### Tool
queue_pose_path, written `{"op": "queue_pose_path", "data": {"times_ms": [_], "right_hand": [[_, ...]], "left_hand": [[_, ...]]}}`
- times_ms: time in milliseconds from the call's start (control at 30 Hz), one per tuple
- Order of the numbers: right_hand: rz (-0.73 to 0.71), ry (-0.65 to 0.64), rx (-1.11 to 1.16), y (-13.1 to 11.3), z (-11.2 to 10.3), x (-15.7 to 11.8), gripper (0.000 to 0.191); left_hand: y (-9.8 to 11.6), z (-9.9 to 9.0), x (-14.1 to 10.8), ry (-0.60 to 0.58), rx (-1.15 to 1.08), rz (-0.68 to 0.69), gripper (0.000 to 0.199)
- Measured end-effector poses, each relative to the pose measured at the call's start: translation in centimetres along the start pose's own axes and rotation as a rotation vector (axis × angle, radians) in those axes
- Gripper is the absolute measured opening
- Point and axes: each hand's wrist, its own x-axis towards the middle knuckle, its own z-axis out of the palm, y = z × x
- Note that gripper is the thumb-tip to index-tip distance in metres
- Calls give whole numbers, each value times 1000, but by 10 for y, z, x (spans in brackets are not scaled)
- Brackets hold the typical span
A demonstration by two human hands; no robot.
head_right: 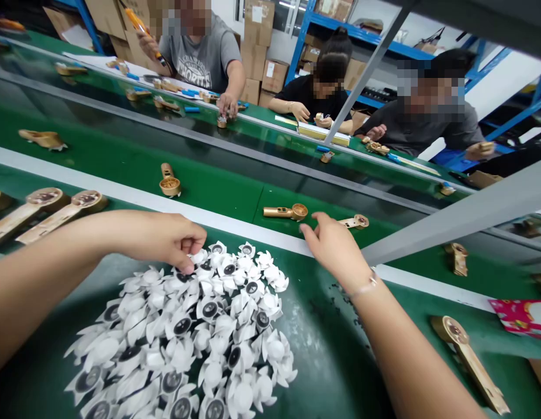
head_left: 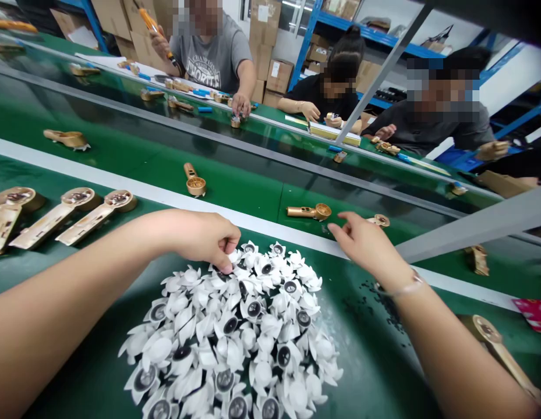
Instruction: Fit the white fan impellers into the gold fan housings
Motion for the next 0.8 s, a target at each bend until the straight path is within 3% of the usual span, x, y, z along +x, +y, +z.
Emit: {"op": "queue_pose_path", "data": {"times_ms": [167,333,567,700,800], "right_hand": [[-310,-79,54,29,-6,-77,21],[-461,-26,43,48,2,-113,18],[-620,-38,-206,39,1,-116,21],[-610,-102,-348,27,2,-106,17],[-554,-72,-297,17,-1,-93,13]], "left_hand": [[-4,-5,-2,-54,-70,-69,31],[-12,-15,-6,-36,-194,-62,25],[5,-8,3,271,-466,34,22],[21,6,9,230,-847,117,21],[32,17,10,184,-1059,171,22]]}}
